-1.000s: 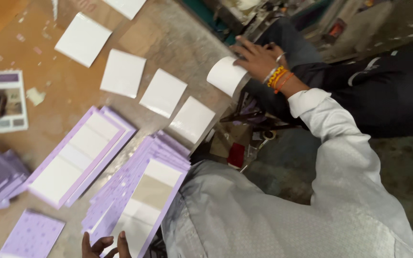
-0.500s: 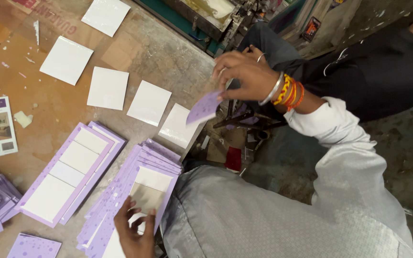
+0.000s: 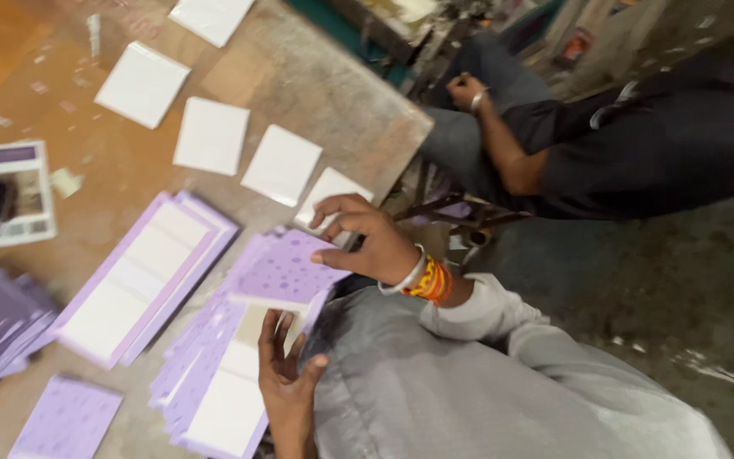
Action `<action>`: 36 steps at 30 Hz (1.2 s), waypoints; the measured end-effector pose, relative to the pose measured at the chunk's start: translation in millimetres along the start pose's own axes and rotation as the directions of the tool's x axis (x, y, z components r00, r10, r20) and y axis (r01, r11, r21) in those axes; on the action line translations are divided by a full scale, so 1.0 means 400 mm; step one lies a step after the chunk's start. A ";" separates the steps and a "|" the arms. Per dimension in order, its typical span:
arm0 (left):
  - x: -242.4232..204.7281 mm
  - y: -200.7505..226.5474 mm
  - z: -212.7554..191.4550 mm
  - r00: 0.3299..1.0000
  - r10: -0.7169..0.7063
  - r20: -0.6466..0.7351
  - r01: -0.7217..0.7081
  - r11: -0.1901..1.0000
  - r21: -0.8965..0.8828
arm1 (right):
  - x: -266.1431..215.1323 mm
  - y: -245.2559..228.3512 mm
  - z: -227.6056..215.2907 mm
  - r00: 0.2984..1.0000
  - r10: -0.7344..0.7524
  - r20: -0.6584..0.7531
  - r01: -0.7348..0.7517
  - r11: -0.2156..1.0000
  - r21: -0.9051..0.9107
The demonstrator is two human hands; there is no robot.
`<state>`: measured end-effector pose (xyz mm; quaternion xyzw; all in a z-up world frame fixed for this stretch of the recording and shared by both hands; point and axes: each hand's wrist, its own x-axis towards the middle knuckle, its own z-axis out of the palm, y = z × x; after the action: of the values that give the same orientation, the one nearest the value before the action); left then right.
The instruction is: The person inserts small white paper sheets into purple patterned paper covers and stacks the completed units on the table. The person repeatedly picks a cover, places a white sheet inside, and sets the assembled unit aside.
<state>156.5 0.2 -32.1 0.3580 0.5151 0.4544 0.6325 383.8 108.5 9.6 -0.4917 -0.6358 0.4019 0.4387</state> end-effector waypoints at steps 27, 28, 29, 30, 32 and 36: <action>-0.027 -0.040 -0.122 0.820 0.053 -0.569 0.242 0.870 0.430 | 0.043 0.184 0.195 0.855 0.157 0.494 -0.002 0.954 -0.300; -0.025 -0.038 -0.126 0.825 0.047 -0.564 0.255 0.859 0.444 | 0.043 0.183 0.192 0.845 0.173 0.505 -0.005 0.949 -0.316; -0.024 -0.036 -0.129 0.829 0.040 -0.558 0.268 0.847 0.459 | 0.043 0.182 0.190 0.843 0.171 0.510 -0.009 0.953 -0.304; -0.023 -0.035 -0.131 0.834 0.043 -0.550 0.274 0.833 0.480 | 0.043 0.182 0.188 0.841 0.169 0.514 -0.014 0.956 -0.292; -0.023 -0.032 -0.136 0.844 0.052 -0.533 0.281 0.805 0.523 | 0.043 0.184 0.185 0.836 0.179 0.519 -0.038 0.962 -0.271; -0.019 -0.028 -0.138 0.858 0.026 -0.512 0.293 0.795 0.532 | 0.049 0.197 0.186 0.838 0.139 0.528 -0.010 0.971 -0.240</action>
<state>104.4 -11.6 -51.8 0.3698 0.7996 0.2990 0.3667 331.8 137.1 -83.0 -0.4298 -0.7555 0.4657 0.1663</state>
